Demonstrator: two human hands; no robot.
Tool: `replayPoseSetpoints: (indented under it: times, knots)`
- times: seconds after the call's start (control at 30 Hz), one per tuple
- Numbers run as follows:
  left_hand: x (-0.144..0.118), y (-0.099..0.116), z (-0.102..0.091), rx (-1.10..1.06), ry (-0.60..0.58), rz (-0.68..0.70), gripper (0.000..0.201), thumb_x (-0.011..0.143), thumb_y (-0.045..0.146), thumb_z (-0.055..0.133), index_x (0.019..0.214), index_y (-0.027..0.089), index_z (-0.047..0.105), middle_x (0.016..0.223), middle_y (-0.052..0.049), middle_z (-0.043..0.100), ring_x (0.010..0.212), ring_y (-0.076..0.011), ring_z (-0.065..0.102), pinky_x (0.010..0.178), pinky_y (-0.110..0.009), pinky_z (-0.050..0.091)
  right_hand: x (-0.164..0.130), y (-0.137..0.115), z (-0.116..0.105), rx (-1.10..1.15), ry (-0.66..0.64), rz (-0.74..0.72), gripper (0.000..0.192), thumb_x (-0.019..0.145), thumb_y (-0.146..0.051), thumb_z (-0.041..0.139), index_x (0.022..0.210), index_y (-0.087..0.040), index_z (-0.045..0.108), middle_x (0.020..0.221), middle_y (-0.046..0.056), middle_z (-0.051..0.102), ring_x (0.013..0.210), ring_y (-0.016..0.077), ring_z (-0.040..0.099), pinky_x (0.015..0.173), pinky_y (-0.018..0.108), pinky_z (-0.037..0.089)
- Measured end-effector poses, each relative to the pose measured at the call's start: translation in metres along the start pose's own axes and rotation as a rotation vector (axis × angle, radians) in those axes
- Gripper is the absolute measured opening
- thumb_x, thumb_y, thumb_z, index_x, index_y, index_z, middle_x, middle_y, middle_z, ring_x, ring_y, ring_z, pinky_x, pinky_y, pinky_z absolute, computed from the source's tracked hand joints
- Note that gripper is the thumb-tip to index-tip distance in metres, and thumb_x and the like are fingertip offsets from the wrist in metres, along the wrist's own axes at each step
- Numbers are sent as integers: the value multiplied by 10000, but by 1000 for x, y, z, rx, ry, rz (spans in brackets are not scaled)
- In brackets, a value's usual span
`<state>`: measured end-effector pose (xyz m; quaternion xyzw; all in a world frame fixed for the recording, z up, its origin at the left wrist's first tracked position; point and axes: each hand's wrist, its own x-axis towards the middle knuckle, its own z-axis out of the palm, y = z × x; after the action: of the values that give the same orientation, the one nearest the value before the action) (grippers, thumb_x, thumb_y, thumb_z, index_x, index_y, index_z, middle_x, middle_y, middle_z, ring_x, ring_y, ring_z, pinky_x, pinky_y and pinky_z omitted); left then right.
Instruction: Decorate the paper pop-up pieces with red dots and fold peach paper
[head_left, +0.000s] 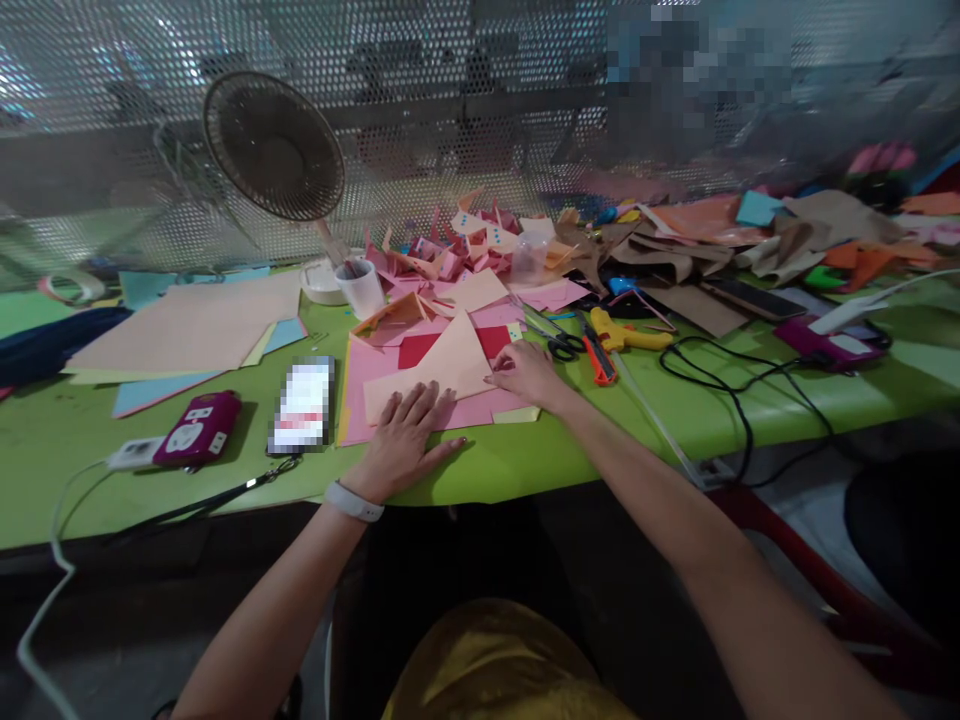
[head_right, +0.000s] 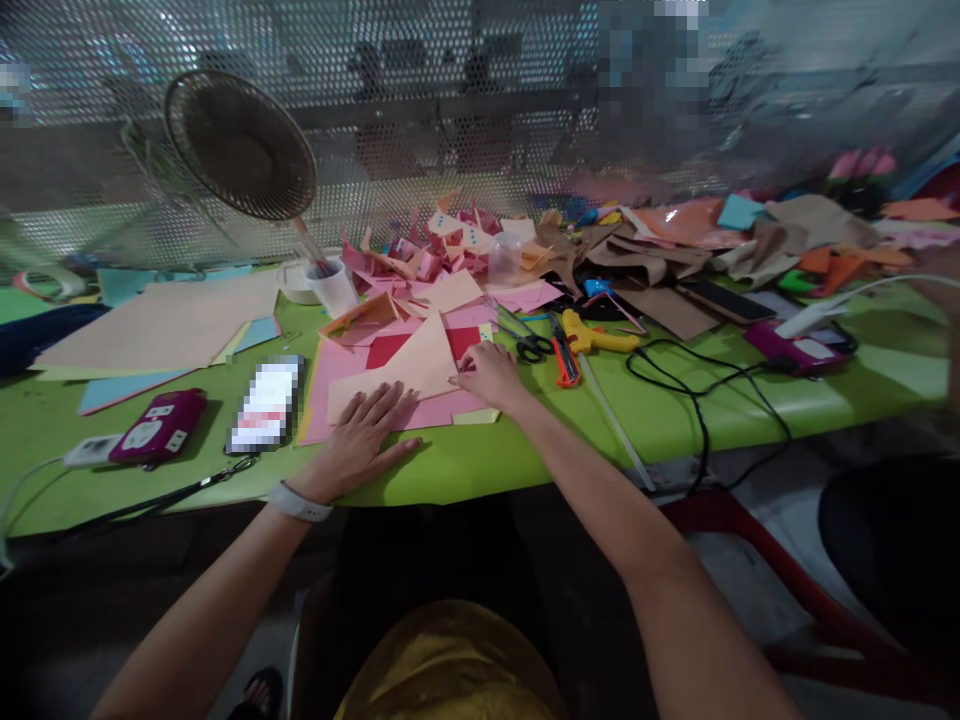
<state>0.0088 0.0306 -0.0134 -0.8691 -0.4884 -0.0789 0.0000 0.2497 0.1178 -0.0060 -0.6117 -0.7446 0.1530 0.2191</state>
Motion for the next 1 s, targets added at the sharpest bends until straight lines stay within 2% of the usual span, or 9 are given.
replayPoseSetpoints:
  times: [0.13,0.2,0.3,0.33,0.4,0.47,0.53,0.63,1.0]
  knots:
    - [1,0,0,2,-16,2,739,938,680,273,1538,248,279,1603,-68,279,1489,-272,215,1205,-520,159,2,5,1,63,39,-31,203,767,-373,749,841,-198,679,1025,82,676,1017,279,607,894,450,463]
    - [1,0,0,7,-23,-4,737,939,677,274,1538,246,280,1608,-65,261,1490,-273,210,1206,-521,157,3,6,-2,116,119,-84,171,843,-342,670,902,-182,679,1025,94,688,1011,255,625,914,431,471]
    - [1,0,1,11,-22,-9,742,934,680,296,1538,250,279,1611,-64,252,1490,-277,207,1205,-522,159,-2,-3,-6,113,205,-290,292,956,-353,505,1108,-155,656,1247,126,644,1230,252,545,1054,441,400]
    - [1,0,1,12,-17,-8,743,931,682,305,1536,251,284,1609,-65,258,1490,-278,209,1205,-522,161,-5,-9,-7,82,164,-384,365,979,-389,458,1195,-150,629,1354,130,588,1318,251,478,1101,445,358]
    - [1,-1,2,21,-13,-4,735,931,677,321,1531,252,298,1605,-66,271,1490,-278,209,1206,-517,163,-16,-22,-3,-9,-30,-564,539,992,-501,387,1355,-132,537,1510,138,439,1430,255,347,1163,455,285]
    - [1,-2,3,38,-21,2,705,945,645,330,1522,240,322,1607,-72,264,1492,-277,199,1207,-513,158,-27,-34,3,-122,-170,-656,716,964,-613,355,1440,-86,444,1578,170,298,1483,282,228,1205,489,184]
    - [0,-4,5,55,-31,12,679,959,610,336,1513,217,343,1611,-85,248,1496,-280,185,1208,-513,148,-37,-40,11,-194,-244,-666,827,948,-672,296,1476,-40,376,1587,198,243,1494,294,183,1218,498,135]
    - [-1,-7,7,63,-26,32,669,965,579,345,1523,211,316,1613,-91,243,1497,-282,181,1204,-520,148,-45,-39,18,-230,-304,-623,912,928,-719,205,1502,-18,316,1574,214,264,1486,297,212,1217,490,152]
    - [-1,0,3,17,24,14,713,946,646,321,1520,223,321,1597,-95,296,1482,-283,232,1203,-508,154,-54,-16,3,-312,-259,-553,908,925,-727,132,1508,-58,324,1548,207,314,1465,283,281,1212,537,129]
